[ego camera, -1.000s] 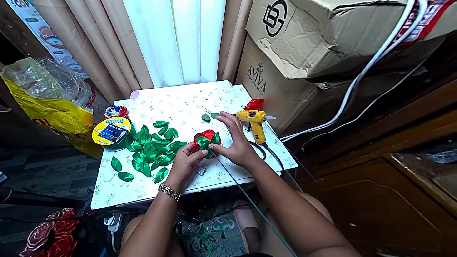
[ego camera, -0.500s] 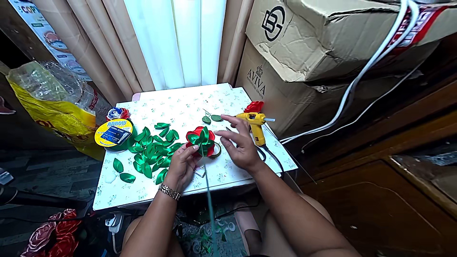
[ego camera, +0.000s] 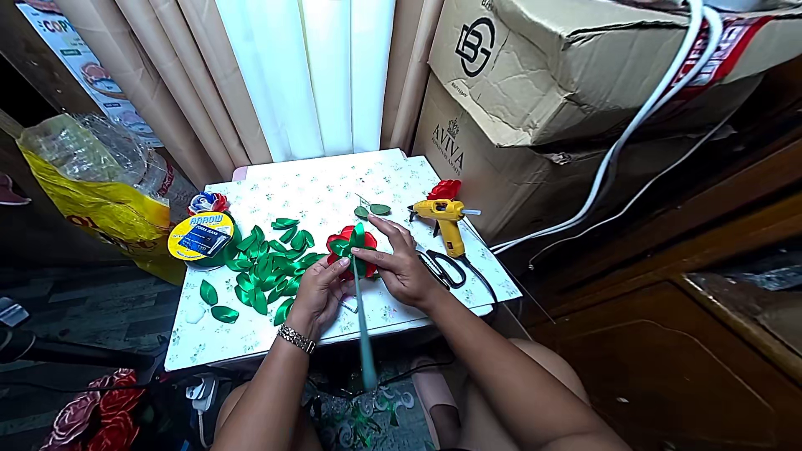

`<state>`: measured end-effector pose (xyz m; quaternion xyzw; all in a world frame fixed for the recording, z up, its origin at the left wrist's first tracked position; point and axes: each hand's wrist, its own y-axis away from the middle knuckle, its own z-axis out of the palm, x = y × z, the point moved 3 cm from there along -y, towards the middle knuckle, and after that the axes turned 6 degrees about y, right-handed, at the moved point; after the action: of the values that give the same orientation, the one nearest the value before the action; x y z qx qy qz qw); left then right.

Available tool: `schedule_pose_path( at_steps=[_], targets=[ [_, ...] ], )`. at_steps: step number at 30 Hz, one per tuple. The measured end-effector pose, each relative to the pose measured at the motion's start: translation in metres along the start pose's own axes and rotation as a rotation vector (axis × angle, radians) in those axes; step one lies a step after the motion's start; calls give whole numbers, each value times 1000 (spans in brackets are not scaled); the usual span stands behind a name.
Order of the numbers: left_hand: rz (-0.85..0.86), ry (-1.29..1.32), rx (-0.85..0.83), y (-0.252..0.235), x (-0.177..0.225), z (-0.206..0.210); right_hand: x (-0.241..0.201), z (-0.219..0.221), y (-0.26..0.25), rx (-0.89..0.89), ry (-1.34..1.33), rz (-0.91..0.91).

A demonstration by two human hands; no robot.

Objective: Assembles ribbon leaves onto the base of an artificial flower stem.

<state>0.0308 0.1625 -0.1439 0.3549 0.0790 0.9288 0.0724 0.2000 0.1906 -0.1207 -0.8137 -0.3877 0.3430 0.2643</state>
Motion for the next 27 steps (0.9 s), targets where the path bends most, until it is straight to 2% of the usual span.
schedule_pose_path(
  at_steps=[3,5,7,9,13,18,22,27],
  targets=[
    [17,-15,0,0,0,1,-2,0,0,-20,-109,91],
    [38,0,10,-1,1,3,-3,-5,-3,10,-265,196],
    [61,14,18,-2,2,3,-8,-12,-6,72,-308,209],
    [97,13,12,-4,2,0,-17,-17,-8,110,-258,129],
    [162,-3,-2,-9,1,-4,-35,-8,-5,28,-302,-16],
    [221,-22,-59,-7,6,-8,-47,-6,-5,48,-114,-186],
    [248,-122,-38,-6,12,-9,-50,-7,-4,-9,-69,-218],
    [268,-162,-26,-6,11,-9,-52,-4,-2,31,-101,-229]
  ],
)
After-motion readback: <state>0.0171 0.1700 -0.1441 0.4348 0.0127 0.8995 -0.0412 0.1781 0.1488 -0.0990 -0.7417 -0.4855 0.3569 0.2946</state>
